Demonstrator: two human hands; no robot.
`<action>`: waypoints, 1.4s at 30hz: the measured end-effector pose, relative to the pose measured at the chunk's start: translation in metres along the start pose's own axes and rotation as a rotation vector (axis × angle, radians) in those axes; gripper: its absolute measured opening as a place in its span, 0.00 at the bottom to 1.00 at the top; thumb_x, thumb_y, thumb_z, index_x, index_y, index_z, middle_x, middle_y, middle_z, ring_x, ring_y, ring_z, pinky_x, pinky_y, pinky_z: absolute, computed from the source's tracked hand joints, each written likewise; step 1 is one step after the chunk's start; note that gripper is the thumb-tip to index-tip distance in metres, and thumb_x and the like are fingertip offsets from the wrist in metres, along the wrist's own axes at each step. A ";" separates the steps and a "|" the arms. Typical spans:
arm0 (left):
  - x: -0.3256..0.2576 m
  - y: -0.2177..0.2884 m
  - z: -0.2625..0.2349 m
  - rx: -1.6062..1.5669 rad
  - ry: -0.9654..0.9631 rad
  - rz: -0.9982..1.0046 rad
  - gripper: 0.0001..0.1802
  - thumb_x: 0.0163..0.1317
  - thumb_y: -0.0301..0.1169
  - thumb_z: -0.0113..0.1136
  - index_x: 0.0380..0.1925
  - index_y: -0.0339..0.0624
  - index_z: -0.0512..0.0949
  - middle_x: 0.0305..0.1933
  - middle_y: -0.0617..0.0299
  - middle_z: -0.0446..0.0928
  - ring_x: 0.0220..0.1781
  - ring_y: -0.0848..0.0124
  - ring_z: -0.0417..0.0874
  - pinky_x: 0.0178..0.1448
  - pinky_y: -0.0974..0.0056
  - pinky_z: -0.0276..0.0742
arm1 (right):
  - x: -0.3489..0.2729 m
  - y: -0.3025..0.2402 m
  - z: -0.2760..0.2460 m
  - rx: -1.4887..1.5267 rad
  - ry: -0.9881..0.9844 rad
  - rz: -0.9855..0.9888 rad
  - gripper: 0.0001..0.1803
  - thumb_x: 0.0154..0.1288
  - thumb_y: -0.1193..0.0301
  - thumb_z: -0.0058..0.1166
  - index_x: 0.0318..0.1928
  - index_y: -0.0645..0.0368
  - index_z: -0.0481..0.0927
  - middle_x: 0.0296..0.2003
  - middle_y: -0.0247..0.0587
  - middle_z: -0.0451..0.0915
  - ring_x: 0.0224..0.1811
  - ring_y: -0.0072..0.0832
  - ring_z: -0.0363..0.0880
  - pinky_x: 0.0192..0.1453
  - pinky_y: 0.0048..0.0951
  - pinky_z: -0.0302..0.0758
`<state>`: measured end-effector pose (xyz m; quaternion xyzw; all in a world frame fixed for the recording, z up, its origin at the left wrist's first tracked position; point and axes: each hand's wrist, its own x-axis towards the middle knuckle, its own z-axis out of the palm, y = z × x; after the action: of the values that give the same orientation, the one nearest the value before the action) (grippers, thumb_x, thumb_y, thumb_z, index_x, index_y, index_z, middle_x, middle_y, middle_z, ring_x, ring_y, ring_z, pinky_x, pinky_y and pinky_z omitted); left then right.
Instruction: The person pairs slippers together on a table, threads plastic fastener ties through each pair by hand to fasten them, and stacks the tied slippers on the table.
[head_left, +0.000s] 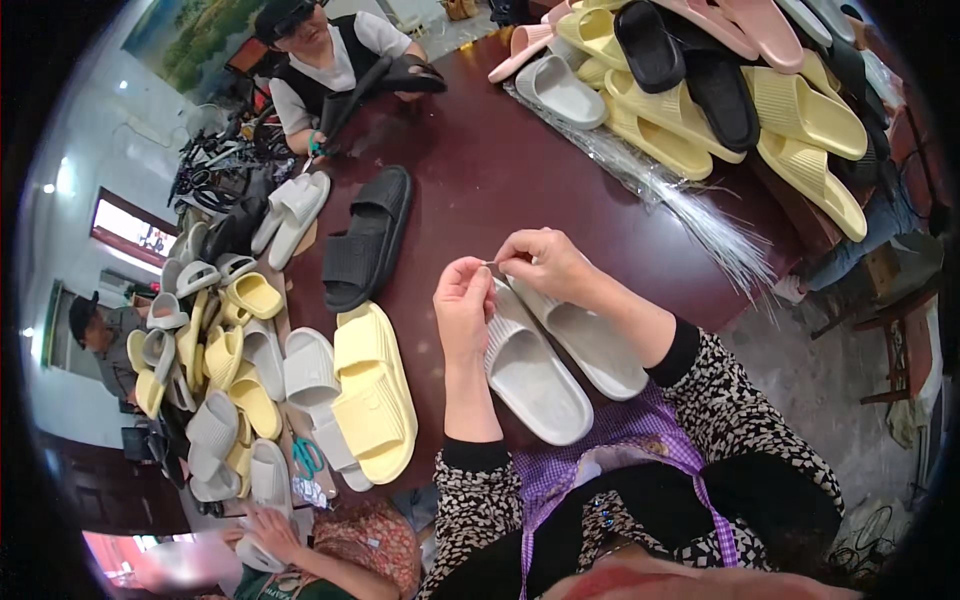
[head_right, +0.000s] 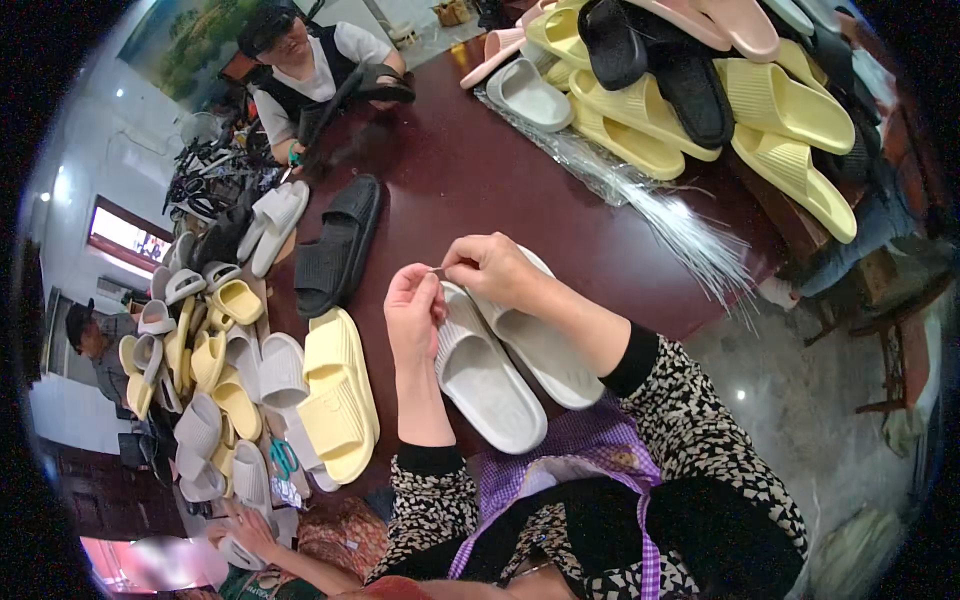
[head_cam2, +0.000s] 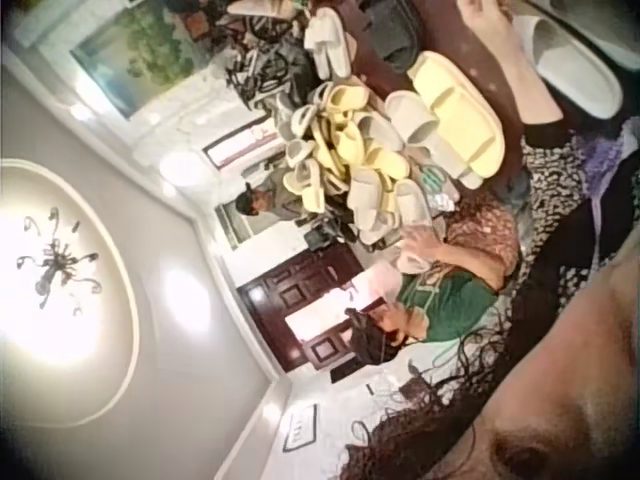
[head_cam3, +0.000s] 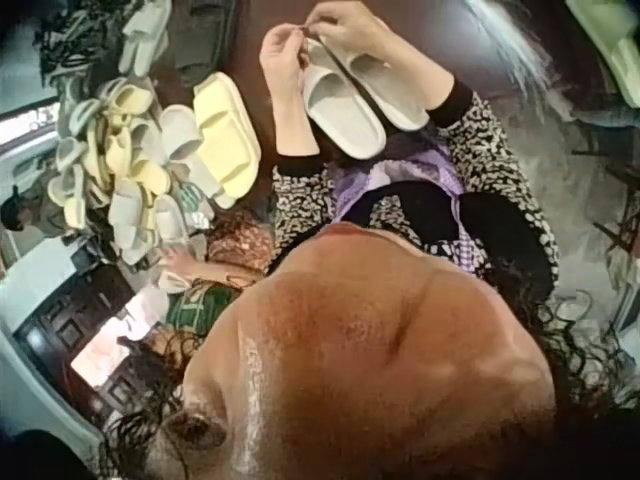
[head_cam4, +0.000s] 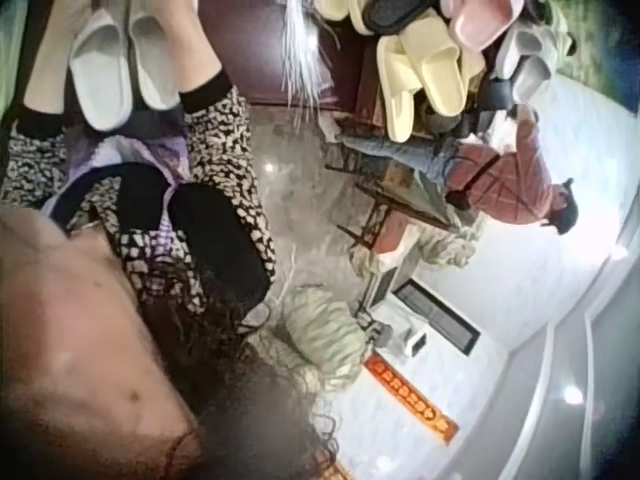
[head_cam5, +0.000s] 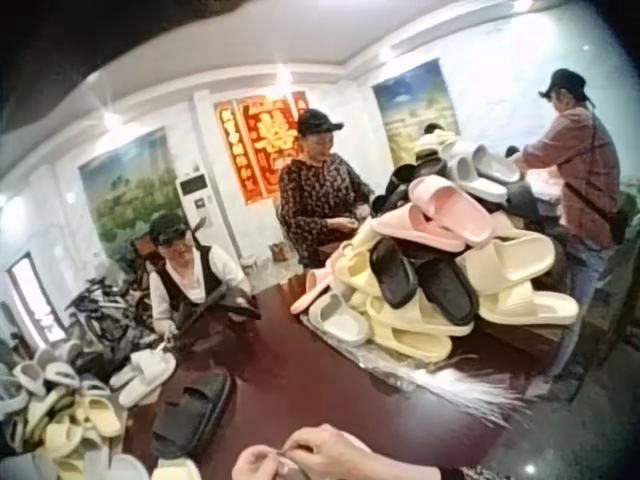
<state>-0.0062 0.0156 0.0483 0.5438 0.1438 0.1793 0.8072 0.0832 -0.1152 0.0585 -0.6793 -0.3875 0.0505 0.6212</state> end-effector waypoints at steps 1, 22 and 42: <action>0.000 0.001 0.001 0.028 0.020 0.000 0.03 0.62 0.24 0.57 0.35 0.42 0.75 0.21 0.70 0.71 0.17 0.84 0.66 0.19 0.80 0.59 | 0.000 -0.001 0.000 -0.003 0.000 0.035 0.03 0.53 0.78 0.57 0.29 0.64 0.81 0.22 0.40 0.80 0.24 0.22 0.78 0.30 0.24 0.72; 0.007 -0.004 -0.007 0.059 -0.038 0.029 0.02 0.62 0.25 0.56 0.34 0.40 0.76 0.21 0.72 0.71 0.16 0.85 0.64 0.19 0.78 0.59 | 0.006 -0.001 0.002 -0.164 -0.037 -0.090 0.01 0.51 0.76 0.57 0.27 0.58 0.80 0.22 0.37 0.79 0.24 0.29 0.77 0.39 0.28 0.71; 0.005 -0.001 -0.001 0.136 -0.051 0.082 0.03 0.64 0.27 0.55 0.35 0.41 0.75 0.24 0.69 0.74 0.19 0.87 0.66 0.22 0.81 0.60 | 0.006 -0.002 0.002 -0.082 -0.006 -0.051 0.04 0.53 0.76 0.58 0.29 0.64 0.80 0.22 0.42 0.79 0.24 0.28 0.78 0.31 0.28 0.72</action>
<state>-0.0023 0.0180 0.0464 0.6070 0.1128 0.1880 0.7638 0.0850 -0.1103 0.0624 -0.6941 -0.4082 0.0210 0.5925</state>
